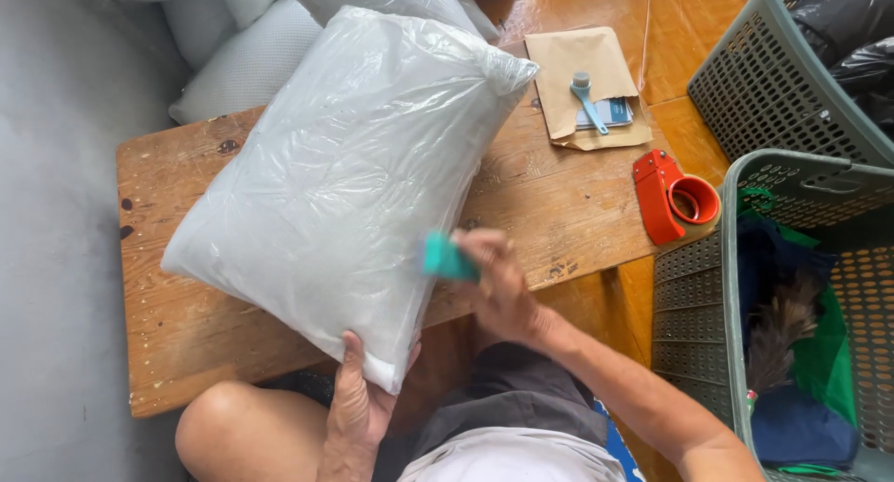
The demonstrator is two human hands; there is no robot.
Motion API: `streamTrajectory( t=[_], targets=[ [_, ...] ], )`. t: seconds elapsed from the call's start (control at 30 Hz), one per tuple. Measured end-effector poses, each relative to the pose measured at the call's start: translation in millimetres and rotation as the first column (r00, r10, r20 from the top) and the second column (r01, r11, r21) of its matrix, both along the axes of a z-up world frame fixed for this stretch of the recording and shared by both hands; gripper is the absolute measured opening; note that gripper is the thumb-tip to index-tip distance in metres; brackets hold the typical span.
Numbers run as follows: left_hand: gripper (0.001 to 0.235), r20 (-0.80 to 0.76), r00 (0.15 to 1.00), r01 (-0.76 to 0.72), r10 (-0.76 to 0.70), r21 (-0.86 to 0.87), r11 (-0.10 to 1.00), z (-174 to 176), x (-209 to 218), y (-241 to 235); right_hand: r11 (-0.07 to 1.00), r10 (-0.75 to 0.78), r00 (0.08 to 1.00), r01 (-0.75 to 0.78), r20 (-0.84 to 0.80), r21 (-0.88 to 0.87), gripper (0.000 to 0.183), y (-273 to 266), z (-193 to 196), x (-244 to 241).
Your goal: The person uses a green brush to scrub the surface of a white pillow wrapped in clear plastic. The pillow is placed on a wooden table, and the person repeatedly brushes different areas of the pillow's surface.
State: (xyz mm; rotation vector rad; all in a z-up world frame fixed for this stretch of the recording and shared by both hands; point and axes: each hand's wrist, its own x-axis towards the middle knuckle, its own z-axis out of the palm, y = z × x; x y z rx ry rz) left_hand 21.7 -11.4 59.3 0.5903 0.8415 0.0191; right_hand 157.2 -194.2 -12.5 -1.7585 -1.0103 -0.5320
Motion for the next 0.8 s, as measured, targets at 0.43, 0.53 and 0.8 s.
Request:
streamTrajectory(
  t=[0.43, 0.53, 0.8],
  targets=[
    [0.088, -0.018, 0.999, -0.032, 0.031, -0.051, 0.998, -0.1, 1.2, 1.4, 0.979, 0.023, 0.871, 0.081, -0.49, 0.19, 0.063, 17.9, -5.5, 60.3],
    [0.09, -0.009, 1.0, -0.017, 0.017, -0.053, 0.998, -17.6, -4.2, 5.3, 0.998, 0.02, 0.996, -0.024, -0.084, -0.057, 0.073, 25.6, 8.7, -19.4],
    [0.105, -0.065, 0.979, -0.205, 0.196, -0.396, 0.895, -37.2, -16.6, 12.5, 0.553, 0.559, 0.81, -0.522, -0.175, -0.649, 0.037, 38.5, 126.0, -66.5]
  ],
)
